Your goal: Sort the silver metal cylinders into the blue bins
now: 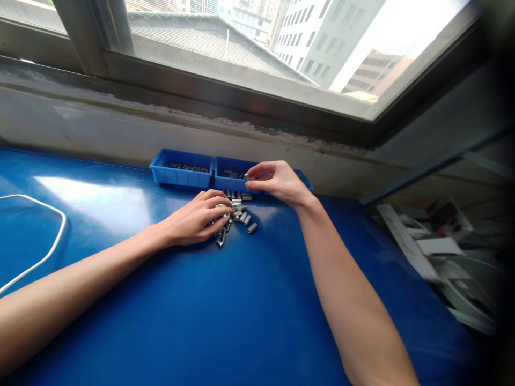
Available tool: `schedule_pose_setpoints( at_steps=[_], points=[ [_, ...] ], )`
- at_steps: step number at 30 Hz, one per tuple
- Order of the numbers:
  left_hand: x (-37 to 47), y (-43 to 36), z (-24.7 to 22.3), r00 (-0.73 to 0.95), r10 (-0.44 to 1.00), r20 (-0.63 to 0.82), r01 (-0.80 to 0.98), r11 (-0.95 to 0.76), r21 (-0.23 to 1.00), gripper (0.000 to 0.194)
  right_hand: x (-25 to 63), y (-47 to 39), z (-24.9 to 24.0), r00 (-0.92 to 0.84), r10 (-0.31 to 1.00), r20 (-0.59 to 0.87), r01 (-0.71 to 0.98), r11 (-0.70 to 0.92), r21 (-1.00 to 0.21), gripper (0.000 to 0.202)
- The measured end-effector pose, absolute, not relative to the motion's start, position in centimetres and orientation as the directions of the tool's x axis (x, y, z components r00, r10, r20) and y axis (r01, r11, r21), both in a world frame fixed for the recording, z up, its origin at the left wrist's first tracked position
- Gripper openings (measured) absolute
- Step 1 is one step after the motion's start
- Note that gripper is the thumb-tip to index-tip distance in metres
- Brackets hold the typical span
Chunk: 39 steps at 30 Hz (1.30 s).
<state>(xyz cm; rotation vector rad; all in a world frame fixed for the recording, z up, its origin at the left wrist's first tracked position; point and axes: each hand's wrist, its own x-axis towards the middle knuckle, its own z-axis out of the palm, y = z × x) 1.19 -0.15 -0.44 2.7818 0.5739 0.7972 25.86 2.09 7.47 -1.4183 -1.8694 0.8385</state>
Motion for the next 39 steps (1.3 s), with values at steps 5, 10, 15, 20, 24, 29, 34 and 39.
schedule_pose_setpoints(
  at_steps=[5,10,15,20,24,29,34,39],
  points=[
    [1.5,-0.1,0.0,0.733,0.474,0.488,0.315,-0.872,0.374,0.029,26.0,3.0,6.0,0.014,0.975,0.221,0.565,0.174,-0.806,0.031],
    [2.2,0.3,0.8,0.763,0.497,0.413,0.34,-0.852,0.398,0.025,26.5,1.0,7.4,-0.165,0.977,0.134,0.66,0.211,-0.721,0.024],
    [3.6,1.0,1.7,0.796,0.469,0.383,0.34,-0.869,0.36,0.019,26.8,-2.4,7.4,-0.405,0.906,-0.127,0.774,0.265,-0.575,0.029],
    [4.4,1.2,2.9,0.846,0.419,0.328,0.31,-0.889,0.336,0.01,26.7,-4.2,5.5,-0.412,0.899,-0.15,0.737,0.232,-0.635,0.019],
    [4.6,1.2,3.1,0.848,0.429,0.312,0.318,-0.882,0.348,0.01,27.2,-4.5,5.0,-0.404,0.906,-0.125,0.71,0.225,-0.667,0.015],
    [4.1,1.2,2.5,0.815,0.465,0.347,0.339,-0.867,0.365,0.019,28.4,-4.1,4.2,-0.374,0.923,-0.09,0.534,0.135,-0.835,0.023],
    [3.5,1.1,2.4,0.808,0.489,0.328,0.341,-0.843,0.416,0.02,28.4,-3.4,2.7,-0.213,0.977,-0.013,0.087,0.006,-0.996,0.038],
    [3.5,1.0,2.9,0.785,0.5,0.365,0.319,-0.833,0.452,0.022,27.3,-3.0,1.8,-0.111,0.994,-0.017,-0.126,-0.031,-0.992,0.031]
  ],
)
